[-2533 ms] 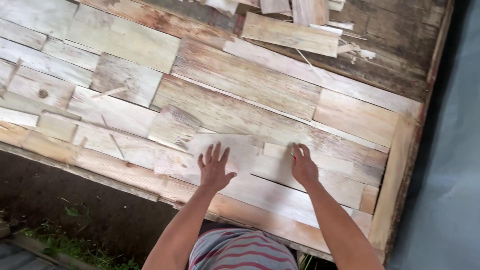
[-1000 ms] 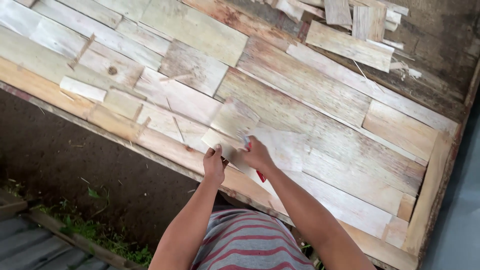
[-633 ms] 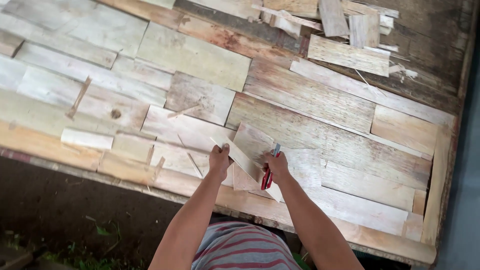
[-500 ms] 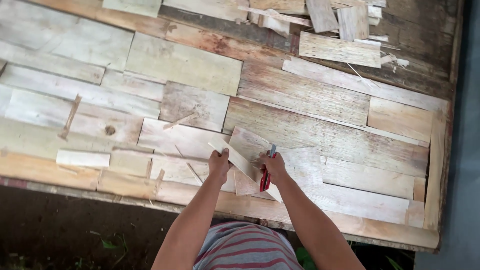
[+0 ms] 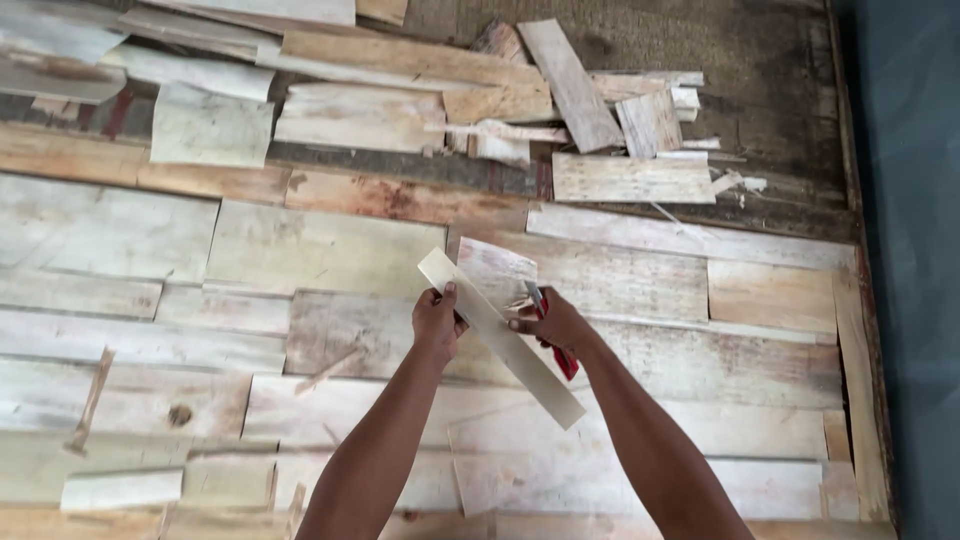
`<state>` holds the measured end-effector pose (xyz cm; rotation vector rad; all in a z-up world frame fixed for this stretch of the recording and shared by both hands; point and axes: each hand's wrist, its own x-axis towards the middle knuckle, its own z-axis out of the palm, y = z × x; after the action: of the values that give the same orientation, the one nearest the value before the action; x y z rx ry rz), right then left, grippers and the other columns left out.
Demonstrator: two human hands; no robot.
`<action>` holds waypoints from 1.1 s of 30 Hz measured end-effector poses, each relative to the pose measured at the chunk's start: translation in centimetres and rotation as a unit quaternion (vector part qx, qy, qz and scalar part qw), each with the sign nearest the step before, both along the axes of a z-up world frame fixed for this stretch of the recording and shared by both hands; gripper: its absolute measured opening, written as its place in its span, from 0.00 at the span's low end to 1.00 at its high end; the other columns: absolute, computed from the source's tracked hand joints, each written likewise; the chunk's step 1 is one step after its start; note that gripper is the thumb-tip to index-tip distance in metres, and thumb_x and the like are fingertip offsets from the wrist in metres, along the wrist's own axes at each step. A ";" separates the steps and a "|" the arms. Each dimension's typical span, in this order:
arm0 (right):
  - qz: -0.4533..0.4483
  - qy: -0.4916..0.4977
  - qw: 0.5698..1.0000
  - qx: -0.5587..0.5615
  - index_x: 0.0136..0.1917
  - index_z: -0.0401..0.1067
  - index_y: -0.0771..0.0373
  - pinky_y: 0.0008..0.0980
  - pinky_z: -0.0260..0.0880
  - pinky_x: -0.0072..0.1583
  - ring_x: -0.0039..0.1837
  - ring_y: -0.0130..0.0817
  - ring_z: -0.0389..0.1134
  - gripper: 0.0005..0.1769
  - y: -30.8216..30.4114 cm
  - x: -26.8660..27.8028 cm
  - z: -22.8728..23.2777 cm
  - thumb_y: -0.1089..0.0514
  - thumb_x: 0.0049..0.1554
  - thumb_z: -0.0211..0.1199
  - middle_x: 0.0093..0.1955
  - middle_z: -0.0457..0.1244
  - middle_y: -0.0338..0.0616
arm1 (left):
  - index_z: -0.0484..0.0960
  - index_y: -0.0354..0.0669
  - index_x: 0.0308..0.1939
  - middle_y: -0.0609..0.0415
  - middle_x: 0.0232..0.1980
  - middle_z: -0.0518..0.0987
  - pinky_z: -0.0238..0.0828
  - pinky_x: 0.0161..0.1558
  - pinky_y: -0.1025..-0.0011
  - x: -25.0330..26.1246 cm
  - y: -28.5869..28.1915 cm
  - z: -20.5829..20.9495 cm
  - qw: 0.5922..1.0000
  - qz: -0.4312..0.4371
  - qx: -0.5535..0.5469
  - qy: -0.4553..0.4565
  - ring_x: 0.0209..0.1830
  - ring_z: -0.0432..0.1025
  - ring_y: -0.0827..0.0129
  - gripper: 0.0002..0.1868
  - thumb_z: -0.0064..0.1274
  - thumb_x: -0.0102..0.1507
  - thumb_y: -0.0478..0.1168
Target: Cutting thin wood veneers to size using a utility knife and a wooden guide on a workbench.
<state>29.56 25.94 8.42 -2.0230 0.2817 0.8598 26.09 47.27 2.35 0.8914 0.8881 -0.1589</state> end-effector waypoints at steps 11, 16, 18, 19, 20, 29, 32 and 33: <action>0.172 -0.167 0.952 -0.190 0.61 0.69 0.62 0.48 0.70 0.56 0.55 0.53 0.71 0.42 -1.4 28.3 -2.0 0.40 0.40 0.80 0.51 0.70 0.52 | 0.71 0.42 0.58 0.41 0.47 0.72 0.82 0.24 0.59 25.6 -2.6 -0.8 0.997 0.049 0.056 0.015 0.32 0.75 0.51 0.22 0.45 0.72 0.55; 0.157 -0.183 0.950 -0.199 0.60 0.71 0.59 0.52 0.68 0.59 0.58 0.57 0.70 0.34 -0.3 34.6 -2.7 0.38 0.47 0.68 0.51 0.69 0.53 | 0.66 0.57 0.71 0.40 0.63 0.70 0.78 0.45 0.30 33.4 -3.4 -3.8 0.993 0.119 -0.014 0.022 0.55 0.75 0.35 0.25 0.41 0.72 0.57; 0.178 -0.212 0.933 -0.228 0.66 0.69 0.54 0.50 0.70 0.61 0.60 0.55 0.71 0.45 -0.1 36.6 -2.7 0.27 0.45 0.68 0.53 0.70 0.51 | 0.60 0.57 0.75 0.36 0.71 0.63 0.74 0.55 0.30 35.1 -3.4 -3.6 0.987 0.147 -0.061 -0.001 0.63 0.69 0.32 0.29 0.40 0.73 0.58; 0.179 -0.207 0.934 -0.228 0.66 0.69 0.54 0.50 0.70 0.61 0.60 0.55 0.71 0.45 0.0 36.7 -2.5 0.27 0.45 0.68 0.53 0.70 0.51 | 0.60 0.57 0.75 0.36 0.71 0.63 0.74 0.55 0.30 35.5 -3.6 -4.0 0.987 0.148 -0.061 0.004 0.63 0.69 0.32 0.29 0.40 0.73 0.58; 0.174 -0.249 0.922 -0.239 0.67 0.69 0.57 0.53 0.71 0.58 0.58 0.57 0.72 0.42 0.2 36.8 -2.1 0.30 0.48 0.68 0.51 0.70 0.52 | 0.59 0.57 0.75 0.36 0.70 0.62 0.72 0.58 0.31 35.9 -3.7 -4.3 0.985 0.160 -0.068 -0.003 0.62 0.69 0.35 0.28 0.39 0.73 0.58; 0.162 -0.459 0.836 -0.252 0.69 0.66 0.53 0.53 0.75 0.44 0.48 0.57 0.73 0.30 -3.3 30.5 -4.8 0.46 0.57 0.70 0.52 0.62 0.49 | 0.37 0.56 0.82 0.33 0.83 0.31 0.40 0.74 0.30 32.4 -4.4 3.1 0.977 0.139 -0.114 -0.118 0.77 0.39 0.21 0.40 0.43 0.73 0.51; 0.134 -0.418 0.863 -0.248 0.69 0.66 0.50 0.52 0.76 0.46 0.50 0.55 0.72 0.30 -5.2 25.8 -6.3 0.49 0.56 0.71 0.52 0.61 0.46 | 0.31 0.65 0.82 0.38 0.84 0.25 0.36 0.75 0.31 30.2 -3.9 3.0 0.981 0.068 -0.054 -0.171 0.78 0.34 0.22 0.45 0.48 0.73 0.51; 0.112 -0.393 0.877 -0.251 0.69 0.67 0.48 0.48 0.76 0.48 0.51 0.51 0.72 0.28 -5.9 23.9 -6.9 0.48 0.56 0.70 0.52 0.61 0.44 | 0.32 0.72 0.82 0.41 0.85 0.26 0.36 0.75 0.32 29.6 -3.6 1.8 0.982 0.032 -0.001 -0.186 0.80 0.34 0.28 0.45 0.50 0.74 0.52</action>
<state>53.47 20.01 1.50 -2.7454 -0.2239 0.0143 55.70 43.68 4.18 0.8539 0.5662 0.0631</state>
